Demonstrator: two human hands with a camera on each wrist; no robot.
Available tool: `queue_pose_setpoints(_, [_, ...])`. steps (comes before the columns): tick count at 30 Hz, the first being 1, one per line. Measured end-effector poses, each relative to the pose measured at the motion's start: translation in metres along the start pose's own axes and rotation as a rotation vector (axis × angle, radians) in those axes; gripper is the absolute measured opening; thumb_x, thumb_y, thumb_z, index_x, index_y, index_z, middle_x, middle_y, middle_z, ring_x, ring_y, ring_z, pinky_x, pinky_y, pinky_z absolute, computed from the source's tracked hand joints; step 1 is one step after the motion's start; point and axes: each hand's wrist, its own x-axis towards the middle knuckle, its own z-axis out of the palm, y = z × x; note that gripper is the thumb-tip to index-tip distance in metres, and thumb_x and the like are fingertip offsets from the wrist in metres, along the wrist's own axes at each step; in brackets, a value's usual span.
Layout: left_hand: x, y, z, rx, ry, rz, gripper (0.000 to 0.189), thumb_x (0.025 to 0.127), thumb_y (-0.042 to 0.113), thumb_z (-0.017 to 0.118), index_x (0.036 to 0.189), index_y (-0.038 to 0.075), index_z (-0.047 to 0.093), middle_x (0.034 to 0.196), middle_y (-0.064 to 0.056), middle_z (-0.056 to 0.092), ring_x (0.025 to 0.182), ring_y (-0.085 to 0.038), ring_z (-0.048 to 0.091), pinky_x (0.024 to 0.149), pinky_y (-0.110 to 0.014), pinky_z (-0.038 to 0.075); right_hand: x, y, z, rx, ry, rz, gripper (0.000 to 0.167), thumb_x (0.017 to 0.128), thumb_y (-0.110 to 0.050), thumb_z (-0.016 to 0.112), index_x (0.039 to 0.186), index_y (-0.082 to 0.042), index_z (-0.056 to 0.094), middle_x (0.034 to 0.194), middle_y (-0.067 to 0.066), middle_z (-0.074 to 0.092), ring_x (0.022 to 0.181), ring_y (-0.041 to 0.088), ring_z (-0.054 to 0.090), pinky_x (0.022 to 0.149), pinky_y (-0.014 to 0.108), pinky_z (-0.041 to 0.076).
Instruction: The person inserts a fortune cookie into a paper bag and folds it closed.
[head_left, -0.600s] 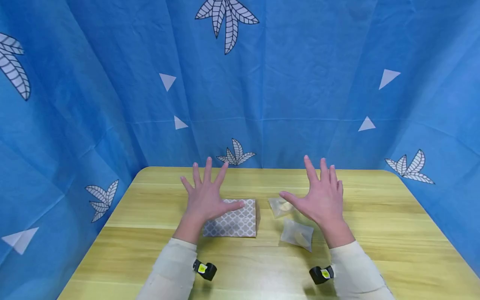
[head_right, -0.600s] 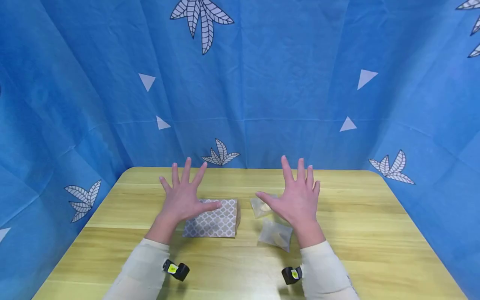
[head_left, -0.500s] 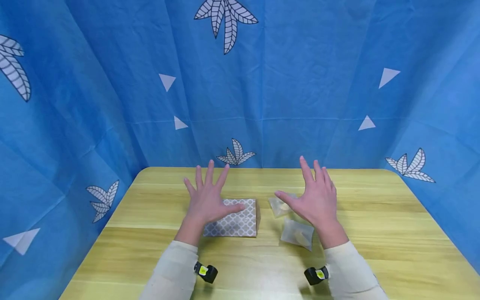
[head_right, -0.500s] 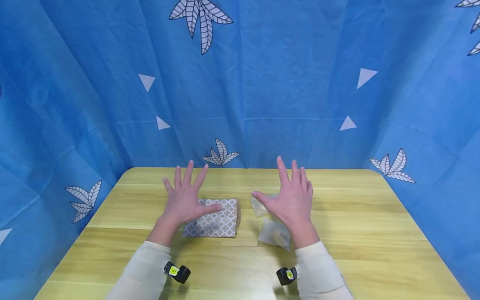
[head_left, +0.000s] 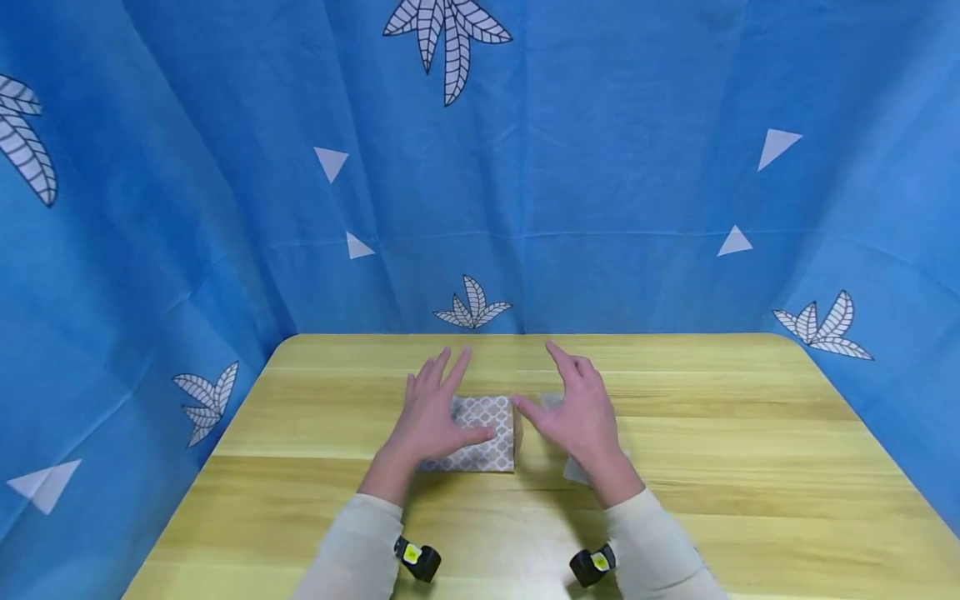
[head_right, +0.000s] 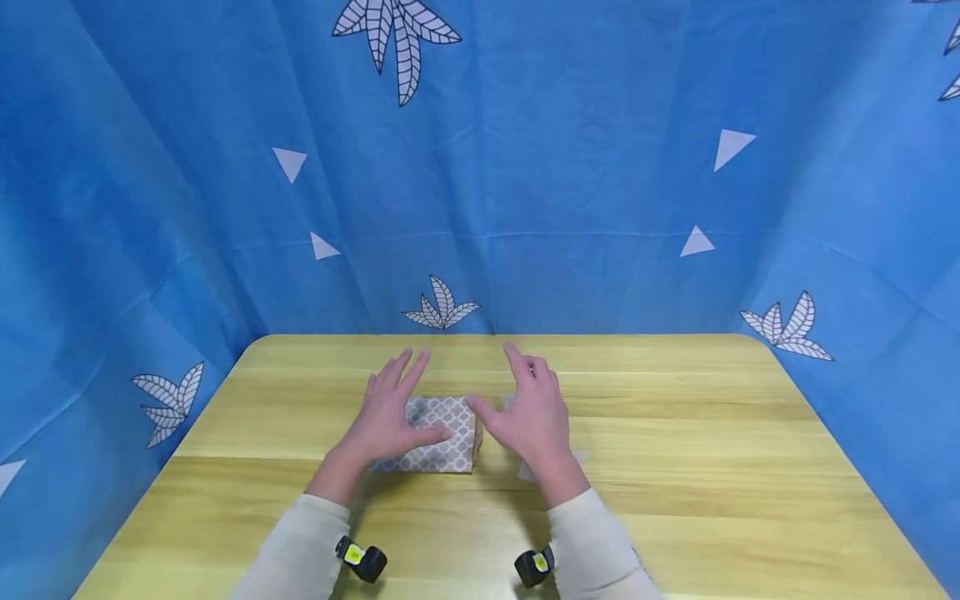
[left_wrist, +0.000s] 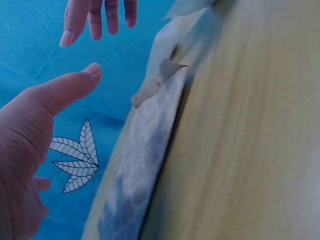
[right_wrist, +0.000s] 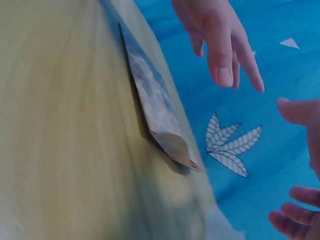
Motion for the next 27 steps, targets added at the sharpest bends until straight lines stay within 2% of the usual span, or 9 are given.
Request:
queue_pose_setpoints(5, [-0.005, -0.003, 0.007, -0.038, -0.042, -0.027, 0.123, 0.07, 0.063, 0.082, 0.162, 0.032, 0.006, 0.165, -0.011, 0.009, 0.147, -0.042, 0.012, 0.114, -0.063, 0.004, -0.004, -0.006, 0.012, 0.035, -0.082, 0.048, 0.087, 0.079, -0.05, 0.08, 0.152, -0.021, 0.043, 0.124, 0.014, 0.056, 0.105, 0.034, 0.058, 0.078, 0.052, 0.052])
queue_pose_setpoints(10, [-0.006, -0.007, 0.014, -0.082, -0.064, -0.036, 0.124, 0.068, 0.062, 0.084, 0.162, 0.026, 0.013, 0.164, -0.015, 0.014, 0.146, -0.044, 0.014, 0.114, -0.063, 0.006, -0.009, -0.009, 0.02, 0.111, -0.137, 0.077, 0.082, 0.078, -0.044, 0.082, 0.148, -0.017, 0.049, 0.113, 0.012, 0.062, 0.092, 0.029, 0.062, 0.069, 0.04, 0.052])
queue_pose_setpoints(13, [-0.007, -0.01, 0.02, -0.093, -0.074, -0.029, 0.125, 0.068, 0.063, 0.084, 0.162, 0.024, 0.014, 0.162, -0.018, 0.019, 0.145, -0.044, 0.017, 0.113, -0.064, 0.008, -0.012, -0.008, 0.025, 0.136, -0.172, 0.077, 0.08, 0.078, -0.043, 0.084, 0.145, -0.014, 0.052, 0.105, 0.011, 0.063, 0.086, 0.026, 0.062, 0.067, 0.038, 0.052])
queue_pose_setpoints(17, [-0.007, -0.012, 0.025, -0.099, -0.099, -0.034, 0.128, 0.066, 0.068, 0.082, 0.162, 0.027, 0.008, 0.162, -0.018, 0.021, 0.146, -0.042, 0.017, 0.114, -0.062, 0.007, -0.015, -0.005, 0.029, 0.134, -0.223, 0.065, 0.075, 0.077, -0.04, 0.085, 0.141, -0.011, 0.056, 0.101, 0.007, 0.066, 0.086, 0.022, 0.063, 0.069, 0.037, 0.053])
queue_pose_setpoints(21, [-0.008, -0.013, 0.028, -0.103, -0.119, -0.04, 0.131, 0.064, 0.071, 0.081, 0.162, 0.027, 0.008, 0.162, -0.017, 0.022, 0.147, -0.04, 0.018, 0.114, -0.061, 0.006, -0.017, 0.0, 0.033, 0.13, -0.266, 0.05, 0.064, 0.079, -0.033, 0.083, 0.134, -0.009, 0.062, 0.097, 0.005, 0.067, 0.086, 0.019, 0.063, 0.072, 0.037, 0.054])
queue_pose_setpoints(27, [-0.012, -0.016, 0.032, -0.109, -0.135, -0.055, 0.134, 0.06, 0.071, 0.082, 0.162, 0.028, 0.008, 0.161, -0.013, 0.026, 0.146, -0.037, 0.021, 0.115, -0.06, 0.005, -0.019, 0.008, 0.038, 0.133, -0.295, 0.037, 0.042, 0.079, -0.015, 0.08, 0.12, -0.008, 0.071, 0.085, 0.001, 0.063, 0.077, 0.016, 0.058, 0.068, 0.035, 0.052])
